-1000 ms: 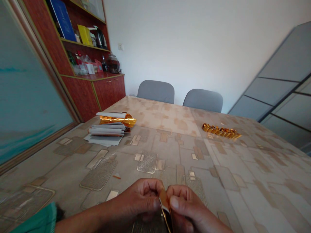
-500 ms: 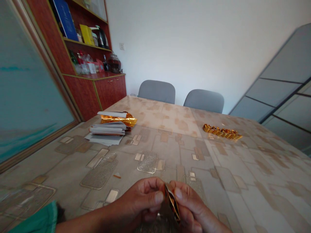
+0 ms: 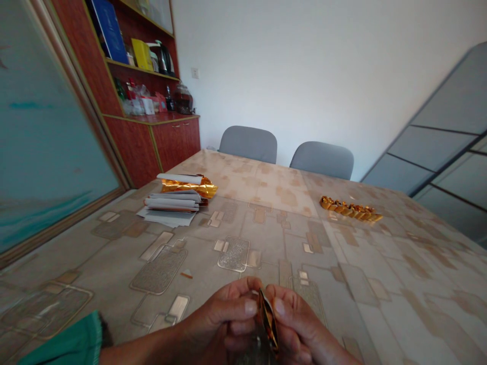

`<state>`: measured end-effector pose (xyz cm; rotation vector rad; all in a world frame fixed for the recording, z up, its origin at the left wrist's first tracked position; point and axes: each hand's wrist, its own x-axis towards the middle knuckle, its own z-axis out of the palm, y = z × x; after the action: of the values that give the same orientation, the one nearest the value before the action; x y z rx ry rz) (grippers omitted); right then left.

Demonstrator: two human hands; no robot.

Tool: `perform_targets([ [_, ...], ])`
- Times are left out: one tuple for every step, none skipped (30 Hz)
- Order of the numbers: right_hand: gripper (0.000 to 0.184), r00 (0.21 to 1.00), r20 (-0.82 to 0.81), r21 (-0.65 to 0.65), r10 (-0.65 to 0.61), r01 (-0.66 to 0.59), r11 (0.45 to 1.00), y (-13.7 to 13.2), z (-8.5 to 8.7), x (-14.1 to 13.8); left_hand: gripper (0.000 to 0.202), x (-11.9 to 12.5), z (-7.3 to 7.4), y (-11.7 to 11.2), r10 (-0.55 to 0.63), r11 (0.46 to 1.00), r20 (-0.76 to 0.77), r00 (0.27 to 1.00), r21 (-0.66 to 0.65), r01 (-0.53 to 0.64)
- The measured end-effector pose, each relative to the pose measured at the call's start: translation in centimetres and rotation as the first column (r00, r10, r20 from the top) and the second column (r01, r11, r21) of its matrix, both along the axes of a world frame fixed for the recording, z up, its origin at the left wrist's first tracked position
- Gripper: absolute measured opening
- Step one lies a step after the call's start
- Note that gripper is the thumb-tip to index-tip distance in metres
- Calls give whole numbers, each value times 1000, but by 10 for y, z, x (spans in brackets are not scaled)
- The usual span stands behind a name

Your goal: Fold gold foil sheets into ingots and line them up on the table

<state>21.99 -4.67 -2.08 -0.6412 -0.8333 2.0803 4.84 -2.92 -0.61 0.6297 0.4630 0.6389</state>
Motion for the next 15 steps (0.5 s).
perform_targets([
  [45, 1000, -14, 3, 7, -7, 1000, 0, 0, 0, 29, 0, -1, 0, -2, 1000, 25, 1000, -21, 3],
  [45, 1000, -27, 6, 8, -8, 1000, 1, 0, 0, 27, 1, -1, 0, 5, 998, 52, 999, -55, -2],
  [43, 999, -35, 6, 5, -5, 1000, 1, 0, 0, 26, 0, -2, 1, 12, 996, 73, 997, -92, -5],
  [42, 999, -38, 2, 4, -4, 1000, 1, 0, 0, 26, 0, -4, 1, 21, 993, 85, 996, -121, -10],
  [41, 999, -34, -2, 4, -5, 1000, 2, -1, 0, 27, 0, -5, 1, 35, 989, 94, 995, -143, -21],
  [41, 1000, -21, -4, 8, -8, 1000, 2, -1, 1, 28, -1, -6, 1, 46, 987, 100, 994, -155, -30],
  [41, 1000, -4, -4, 11, -11, 1000, 2, -2, 1, 30, -1, -7, 1, 53, 988, 110, 993, -153, -35],
  [41, 1000, 12, 2, 14, -14, 1000, 2, -2, 2, 31, -2, -7, 2, 51, 989, 118, 992, -142, -34],
  [41, 1000, 21, 10, 16, -16, 1000, 2, -3, 2, 31, -3, -8, 2, 44, 991, 120, 992, -128, -29],
  [41, 1000, 23, 19, 18, -18, 1000, 2, -3, 3, 32, -3, -8, 2, 38, 993, 117, 992, -115, -24],
  [40, 1000, 20, 23, 21, -22, 1000, 3, -2, 3, 32, -4, -7, 2, 31, 994, 107, 994, -107, -20],
  [39, 1000, 12, 22, 23, -23, 999, 3, -1, 4, 32, -4, -7, 3, 29, 994, 93, 995, -103, -19],
  [37, 1000, 1, 15, 27, -27, 1000, 3, 1, 4, 31, -5, -6, 3, 32, 995, 76, 997, -102, -24],
  [36, 999, -12, 10, 34, -34, 999, 3, 2, 4, 30, -5, -5, 3, 31, 995, 55, 998, -101, -25],
  [35, 999, -22, 6, 39, -39, 999, 3, 4, 5, 30, -5, -4, 2, 30, 995, 38, 999, -101, -26],
])
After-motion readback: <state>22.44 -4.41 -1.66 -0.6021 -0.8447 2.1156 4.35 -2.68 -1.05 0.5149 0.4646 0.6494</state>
